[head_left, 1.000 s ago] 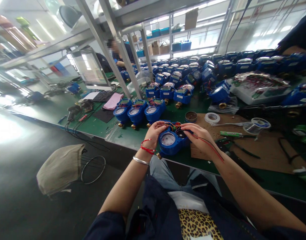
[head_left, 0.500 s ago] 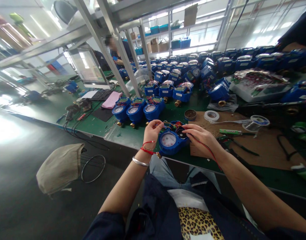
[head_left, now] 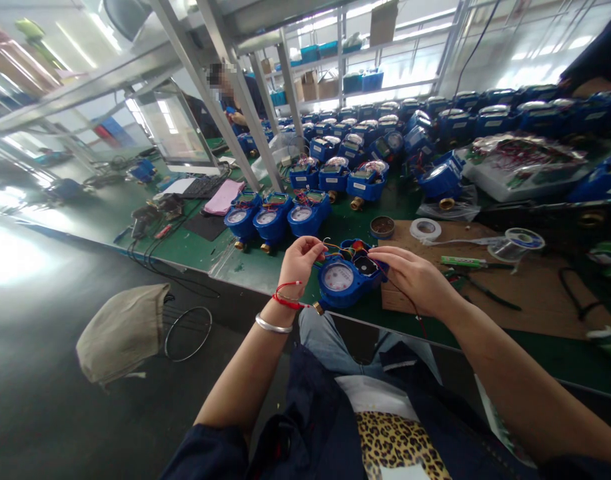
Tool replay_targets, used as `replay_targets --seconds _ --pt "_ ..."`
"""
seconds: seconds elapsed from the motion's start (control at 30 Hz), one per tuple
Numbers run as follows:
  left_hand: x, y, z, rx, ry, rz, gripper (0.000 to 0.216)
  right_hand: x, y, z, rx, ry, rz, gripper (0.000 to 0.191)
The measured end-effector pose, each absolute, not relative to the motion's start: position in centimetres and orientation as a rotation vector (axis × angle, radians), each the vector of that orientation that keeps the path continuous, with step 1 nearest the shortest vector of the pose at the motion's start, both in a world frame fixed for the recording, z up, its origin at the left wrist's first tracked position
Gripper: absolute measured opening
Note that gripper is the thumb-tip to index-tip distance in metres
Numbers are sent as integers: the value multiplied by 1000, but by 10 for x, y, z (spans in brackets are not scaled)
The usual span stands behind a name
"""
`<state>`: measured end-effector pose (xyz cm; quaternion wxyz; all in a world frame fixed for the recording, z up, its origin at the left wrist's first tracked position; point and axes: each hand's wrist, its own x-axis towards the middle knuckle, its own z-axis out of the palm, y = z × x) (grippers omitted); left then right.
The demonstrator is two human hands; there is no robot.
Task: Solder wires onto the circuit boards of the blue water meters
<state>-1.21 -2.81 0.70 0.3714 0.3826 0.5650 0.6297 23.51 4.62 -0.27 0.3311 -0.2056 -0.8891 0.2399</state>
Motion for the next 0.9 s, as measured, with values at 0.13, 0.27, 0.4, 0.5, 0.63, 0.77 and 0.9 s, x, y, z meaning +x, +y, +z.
replay_targets --seconds 0.13,0.27,0.4,0.5,0.63,0.77,0.9 --pt "-14 -30 10 967 1437 1590 26 234 48 18 -543 -2327 583 36" --pt "-14 -32 15 975 1404 1551 28 209 45 39 -501 -2324 572 29" --pt "-10 -34 20 997 1346 1536 28 172 42 49 -476 -2323 587 21" --pt "-7 -34 20 1008 1341 1556 25 152 42 50 -484 -2339 578 9" --pt "-6 -33 18 998 1361 1580 25 145 42 44 -499 -2297 583 11" --pt "-5 -32 15 987 1344 1593 24 149 43 36 -562 -2255 595 11" --pt "-7 -31 9 1001 1319 1581 24 152 45 30 -594 -2218 617 12"
